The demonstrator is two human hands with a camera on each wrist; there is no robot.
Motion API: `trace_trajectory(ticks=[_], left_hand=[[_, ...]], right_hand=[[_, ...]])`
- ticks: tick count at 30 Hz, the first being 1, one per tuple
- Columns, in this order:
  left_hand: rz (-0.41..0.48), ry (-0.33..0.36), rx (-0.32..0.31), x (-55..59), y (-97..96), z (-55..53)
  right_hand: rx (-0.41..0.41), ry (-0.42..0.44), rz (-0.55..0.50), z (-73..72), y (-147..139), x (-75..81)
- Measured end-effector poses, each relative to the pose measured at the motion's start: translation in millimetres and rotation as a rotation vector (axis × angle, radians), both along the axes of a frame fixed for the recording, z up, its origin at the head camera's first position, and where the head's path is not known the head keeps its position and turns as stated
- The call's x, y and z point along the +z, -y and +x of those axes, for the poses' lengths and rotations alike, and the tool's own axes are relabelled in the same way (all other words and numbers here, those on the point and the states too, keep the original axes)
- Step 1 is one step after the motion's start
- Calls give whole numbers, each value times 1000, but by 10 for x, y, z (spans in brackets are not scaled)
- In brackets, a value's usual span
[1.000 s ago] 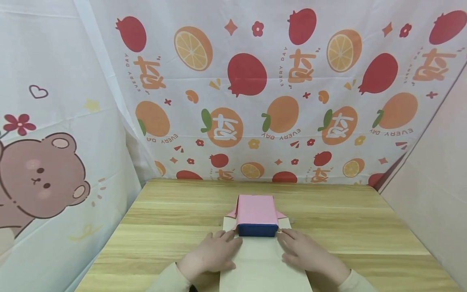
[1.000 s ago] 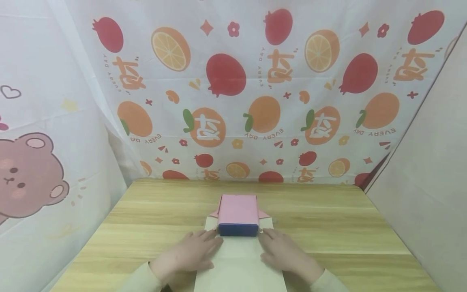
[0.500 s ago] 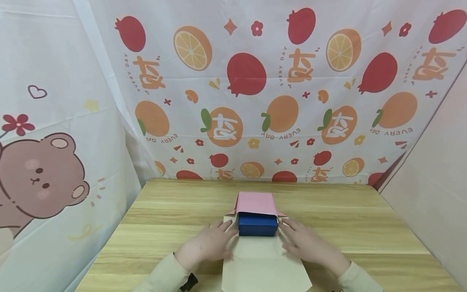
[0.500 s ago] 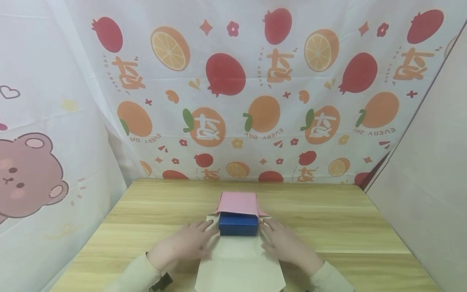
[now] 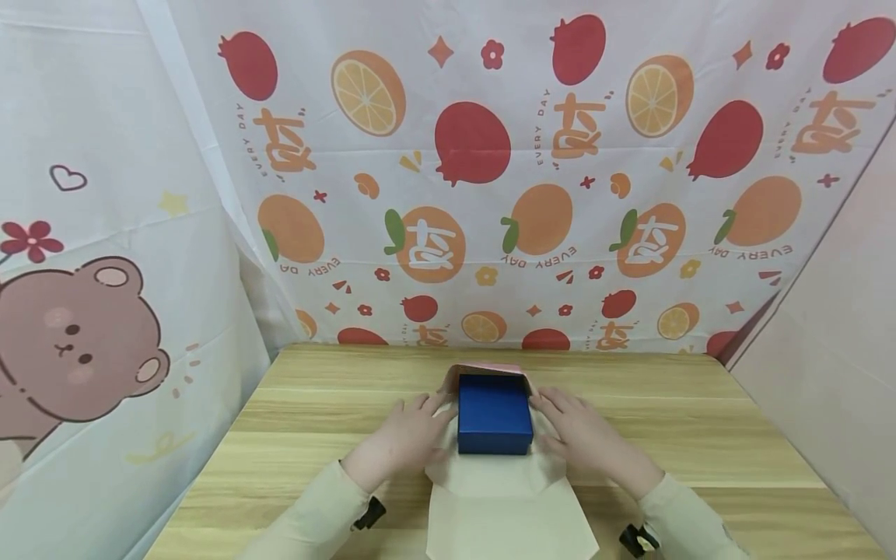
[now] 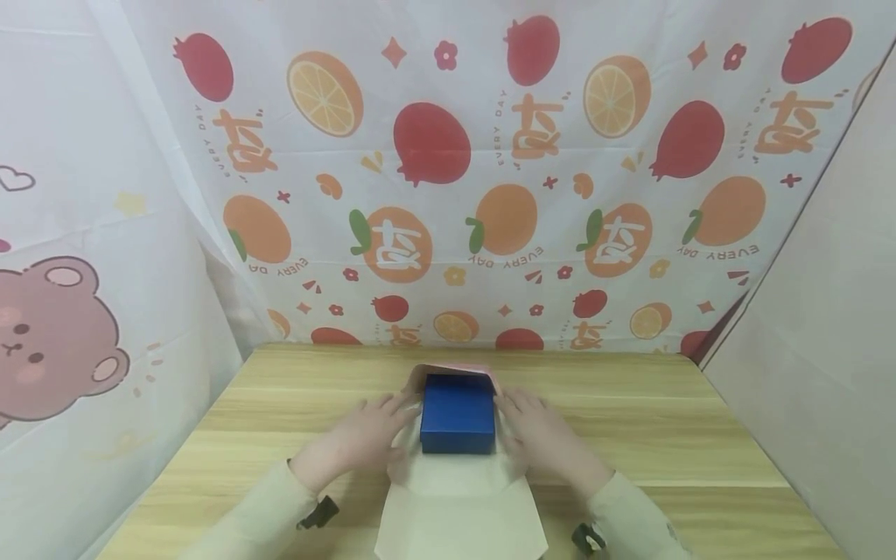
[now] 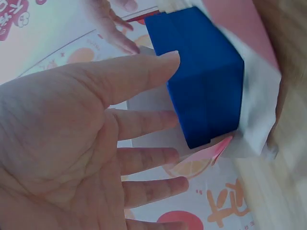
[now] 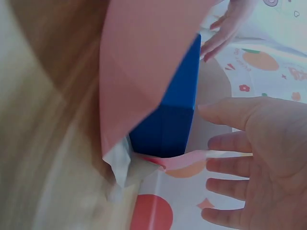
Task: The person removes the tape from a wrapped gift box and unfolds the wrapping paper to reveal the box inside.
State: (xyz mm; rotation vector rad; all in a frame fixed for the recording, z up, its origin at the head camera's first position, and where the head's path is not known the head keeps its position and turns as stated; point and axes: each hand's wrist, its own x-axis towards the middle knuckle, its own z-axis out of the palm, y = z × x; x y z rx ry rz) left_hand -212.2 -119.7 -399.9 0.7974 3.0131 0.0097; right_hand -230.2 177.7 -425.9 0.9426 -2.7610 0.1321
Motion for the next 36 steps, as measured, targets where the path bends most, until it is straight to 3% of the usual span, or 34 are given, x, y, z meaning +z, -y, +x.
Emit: trace_trajectory(ticks=[6, 11, 14, 19, 22, 29, 32, 36], left_hand=[[22, -22, 46, 18, -7, -240], [34, -82, 58, -86, 48, -501], [44, -118, 65, -161, 78, -658], [64, -100, 102, -269, 98, -895], [31, -83, 124, -311, 99, -1017], [-9, -11, 161, -395, 89, -1226], [2, 48, 175, -444, 94, -1300], [-23, 103, 188, -505, 110, -1379]], right_hand=[[-28, -103, 36, -211, 61, 46], [-54, -217, 80, -417, 108, 55], [-82, -240, 102, -540, 130, 54], [-125, -194, 93, -773, 144, 16], [-142, -178, 65, -930, 131, -48], [-200, -116, 6, -1206, 78, -249], [-225, -58, 25, -1257, 56, -327], [-263, 86, 45, -1294, 16, -408]])
